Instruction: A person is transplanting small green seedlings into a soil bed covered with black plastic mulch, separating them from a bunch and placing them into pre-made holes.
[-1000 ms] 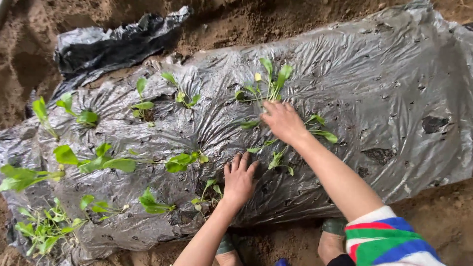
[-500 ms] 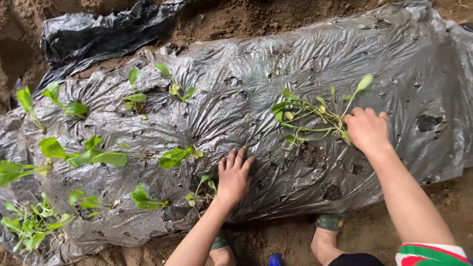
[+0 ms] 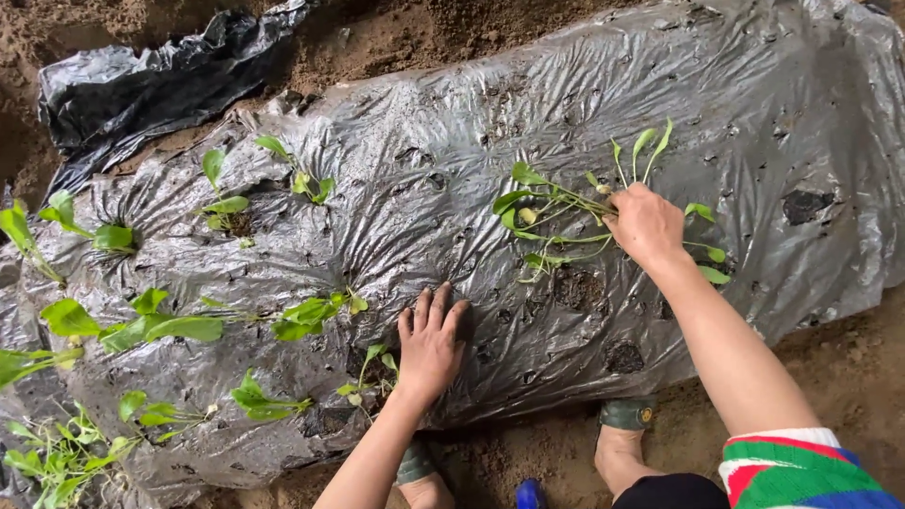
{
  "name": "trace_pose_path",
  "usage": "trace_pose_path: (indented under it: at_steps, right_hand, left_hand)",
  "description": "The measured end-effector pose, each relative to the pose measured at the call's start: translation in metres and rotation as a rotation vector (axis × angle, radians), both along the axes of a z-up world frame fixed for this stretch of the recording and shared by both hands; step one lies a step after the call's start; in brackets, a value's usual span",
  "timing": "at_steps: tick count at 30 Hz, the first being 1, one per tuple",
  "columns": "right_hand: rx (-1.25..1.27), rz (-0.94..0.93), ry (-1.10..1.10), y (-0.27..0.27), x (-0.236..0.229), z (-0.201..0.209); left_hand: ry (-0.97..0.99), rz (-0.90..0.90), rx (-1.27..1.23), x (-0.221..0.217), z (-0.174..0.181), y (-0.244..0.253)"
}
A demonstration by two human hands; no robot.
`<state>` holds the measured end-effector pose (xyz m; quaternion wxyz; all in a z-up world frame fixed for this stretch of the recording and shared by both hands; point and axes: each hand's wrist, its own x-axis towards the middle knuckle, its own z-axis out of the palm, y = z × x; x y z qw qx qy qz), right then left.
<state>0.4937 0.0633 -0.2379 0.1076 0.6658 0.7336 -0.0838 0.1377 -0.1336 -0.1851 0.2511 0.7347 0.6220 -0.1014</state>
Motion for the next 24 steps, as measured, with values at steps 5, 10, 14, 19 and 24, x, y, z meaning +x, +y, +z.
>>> trace_pose_path:
  at_steps: [5,10,14,19,24]
  right_hand:
    - [-0.082,-0.057,0.128,-0.001,0.003,0.032]
    - [-0.15,-0.369,0.852,-0.006,0.001,0.093]
    - [-0.157,-0.574,1.302,-0.01,0.0,0.111]
    - [-0.255,-0.683,1.359,-0.009,0.005,0.096]
    - [-0.27,-0.683,1.253,-0.019,0.009,0.082]
  left_hand:
    - [-0.011,0.001,0.005,0.0,0.008,0.004]
    - [-0.013,0.008,0.006,0.0,0.003,0.001]
    - [-0.018,0.016,-0.002,0.001,0.006,0.002]
    - [-0.014,0.02,-0.015,0.001,0.003,0.002]
    - [-0.022,0.034,-0.026,0.003,0.003,0.002]
